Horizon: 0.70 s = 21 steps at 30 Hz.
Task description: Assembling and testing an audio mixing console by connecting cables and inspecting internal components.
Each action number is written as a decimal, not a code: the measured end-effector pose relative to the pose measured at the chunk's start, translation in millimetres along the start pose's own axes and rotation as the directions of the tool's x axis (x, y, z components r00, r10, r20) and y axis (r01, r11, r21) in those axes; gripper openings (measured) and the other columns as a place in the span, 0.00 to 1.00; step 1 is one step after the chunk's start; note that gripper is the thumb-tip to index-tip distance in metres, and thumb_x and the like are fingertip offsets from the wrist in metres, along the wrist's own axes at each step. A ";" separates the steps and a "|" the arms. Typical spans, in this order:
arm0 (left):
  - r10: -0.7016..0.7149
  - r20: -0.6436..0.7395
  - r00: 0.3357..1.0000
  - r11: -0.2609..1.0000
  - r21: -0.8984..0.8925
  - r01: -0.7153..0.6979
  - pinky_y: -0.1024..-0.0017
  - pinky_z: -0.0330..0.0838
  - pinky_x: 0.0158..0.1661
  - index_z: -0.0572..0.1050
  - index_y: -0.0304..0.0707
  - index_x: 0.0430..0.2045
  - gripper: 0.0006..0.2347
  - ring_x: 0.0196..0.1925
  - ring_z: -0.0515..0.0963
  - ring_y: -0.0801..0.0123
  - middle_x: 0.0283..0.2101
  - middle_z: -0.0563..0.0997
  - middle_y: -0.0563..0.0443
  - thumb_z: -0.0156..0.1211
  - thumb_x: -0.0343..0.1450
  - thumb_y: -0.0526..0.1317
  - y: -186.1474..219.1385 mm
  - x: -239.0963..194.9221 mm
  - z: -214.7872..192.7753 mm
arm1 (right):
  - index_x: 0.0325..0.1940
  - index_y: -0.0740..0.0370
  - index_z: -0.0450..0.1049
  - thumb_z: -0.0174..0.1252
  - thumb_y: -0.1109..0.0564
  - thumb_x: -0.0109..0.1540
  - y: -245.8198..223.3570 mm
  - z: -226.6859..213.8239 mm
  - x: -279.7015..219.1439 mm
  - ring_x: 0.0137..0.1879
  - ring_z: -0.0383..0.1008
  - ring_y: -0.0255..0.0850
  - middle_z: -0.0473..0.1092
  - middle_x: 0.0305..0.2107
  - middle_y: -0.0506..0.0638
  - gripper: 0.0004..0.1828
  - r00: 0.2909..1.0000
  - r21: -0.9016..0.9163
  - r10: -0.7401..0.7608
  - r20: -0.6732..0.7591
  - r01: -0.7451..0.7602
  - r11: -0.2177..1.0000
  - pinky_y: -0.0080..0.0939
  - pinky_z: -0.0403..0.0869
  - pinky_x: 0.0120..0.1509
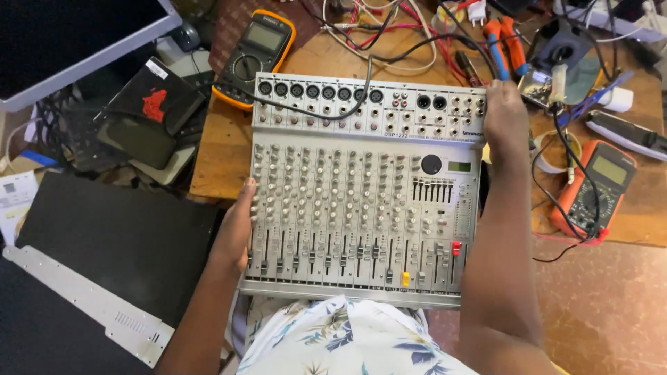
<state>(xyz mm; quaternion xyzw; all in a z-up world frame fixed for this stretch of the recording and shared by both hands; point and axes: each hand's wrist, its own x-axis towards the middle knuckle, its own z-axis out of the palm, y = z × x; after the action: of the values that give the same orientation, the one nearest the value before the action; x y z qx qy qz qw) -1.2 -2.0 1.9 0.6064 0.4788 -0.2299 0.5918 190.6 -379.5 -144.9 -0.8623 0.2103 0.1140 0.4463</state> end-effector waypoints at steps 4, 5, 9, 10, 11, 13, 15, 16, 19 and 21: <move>0.024 -0.011 1.000 0.999 -0.030 -0.024 0.35 0.35 0.77 0.48 0.32 0.81 0.45 0.84 0.38 0.33 0.83 0.40 0.25 0.47 0.76 0.69 -4.1 -1.7 7.0 | 0.68 0.47 0.72 0.46 0.38 0.77 -2.3 -10.7 -3.4 0.70 0.71 0.58 0.73 0.59 0.63 0.22 0.998 0.089 -0.028 0.057 0.023 0.996 0.60 0.68 0.72; 0.027 -0.039 0.999 0.998 -0.047 -0.029 0.36 0.35 0.77 0.48 0.31 0.81 0.45 0.85 0.39 0.35 0.83 0.41 0.26 0.46 0.76 0.69 -7.0 -2.3 10.2 | 0.69 0.48 0.71 0.46 0.36 0.78 13.5 -11.8 11.0 0.70 0.68 0.56 0.71 0.61 0.63 0.23 0.995 0.153 -0.049 0.088 0.036 0.988 0.62 0.67 0.74; 0.043 -0.108 0.993 0.996 -0.070 -0.050 0.40 0.36 0.78 0.51 0.30 0.80 0.44 0.85 0.41 0.38 0.83 0.44 0.26 0.47 0.76 0.68 -1.8 -8.8 21.0 | 0.69 0.46 0.72 0.52 0.35 0.74 -14.4 5.4 -9.8 0.71 0.64 0.54 0.66 0.65 0.59 0.24 0.987 0.388 0.025 0.158 -0.085 0.918 0.65 0.62 0.77; 0.048 -0.103 0.993 0.996 -0.070 -0.056 0.40 0.36 0.78 0.51 0.30 0.80 0.44 0.85 0.41 0.38 0.83 0.44 0.26 0.47 0.76 0.68 -4.2 -8.4 20.2 | 0.69 0.46 0.72 0.52 0.35 0.74 -8.1 4.5 -0.8 0.71 0.64 0.54 0.66 0.65 0.59 0.24 0.988 0.389 0.022 0.152 -0.080 0.918 0.65 0.62 0.77; 0.059 -0.138 0.989 0.995 -0.077 -0.070 0.40 0.38 0.78 0.51 0.34 0.81 0.43 0.85 0.42 0.39 0.83 0.44 0.29 0.48 0.76 0.67 -6.1 -7.9 19.7 | 0.58 0.46 0.77 0.57 0.35 0.69 -2.1 3.5 8.8 0.57 0.73 0.46 0.71 0.51 0.52 0.20 0.978 0.495 0.110 0.175 -0.184 0.850 0.54 0.73 0.64; 0.089 -0.171 0.981 0.991 -0.086 -0.105 0.40 0.39 0.78 0.51 0.37 0.81 0.42 0.85 0.44 0.39 0.83 0.45 0.31 0.49 0.76 0.66 -1.0 1.4 17.3 | 0.46 0.46 0.82 0.62 0.36 0.65 -28.3 -10.5 10.7 0.44 0.82 0.39 0.76 0.36 0.45 0.17 0.964 0.600 0.176 0.199 -0.262 0.756 0.43 0.84 0.51; 0.133 -0.290 0.948 0.984 -0.075 -0.160 0.56 0.57 0.74 0.61 0.48 0.77 0.38 0.82 0.62 0.60 0.80 0.65 0.50 0.42 0.71 0.64 0.4 8.8 14.9 | 0.40 0.45 0.72 0.53 0.41 0.68 -79.8 -39.4 -18.0 0.33 0.74 0.32 0.71 0.26 0.37 0.10 0.978 0.673 0.160 0.134 -0.208 0.710 0.35 0.76 0.38; 0.142 -0.286 0.948 0.983 -0.076 -0.170 0.56 0.57 0.74 0.61 0.48 0.77 0.38 0.82 0.62 0.60 0.80 0.65 0.50 0.42 0.71 0.64 1.0 21.6 11.2 | 0.40 0.45 0.72 0.53 0.41 0.68 -94.1 -48.7 -21.1 0.33 0.74 0.32 0.71 0.26 0.37 0.10 0.980 0.677 0.153 0.126 -0.198 0.709 0.35 0.76 0.38; 0.230 -0.315 0.921 0.941 -0.170 -0.293 0.47 0.52 0.76 0.54 0.58 0.80 0.36 0.86 0.49 0.57 0.85 0.51 0.56 0.39 0.72 0.65 12.7 42.0 8.4 | 0.39 0.52 0.79 0.48 0.43 0.70 -133.6 -75.7 -34.5 0.35 0.75 0.32 0.76 0.30 0.42 0.18 0.993 0.710 -0.113 -0.027 0.099 0.697 0.33 0.74 0.41; 0.313 -0.307 0.899 0.903 -0.196 -0.382 0.38 0.46 0.75 0.47 0.56 0.81 0.47 0.87 0.43 0.52 0.86 0.44 0.50 0.40 0.64 0.73 36.6 35.4 16.2 | 0.35 0.55 0.76 0.52 0.44 0.65 -160.3 -89.0 -42.5 0.39 0.75 0.34 0.77 0.34 0.46 0.15 0.978 0.834 -0.156 -0.136 0.198 0.515 0.35 0.75 0.48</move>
<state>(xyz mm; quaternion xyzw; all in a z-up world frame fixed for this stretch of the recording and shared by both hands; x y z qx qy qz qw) 50.1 -0.5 -12.9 0.6280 0.4628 0.0272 0.6251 228.2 -358.9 38.3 -0.5590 0.1600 -0.0664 0.8109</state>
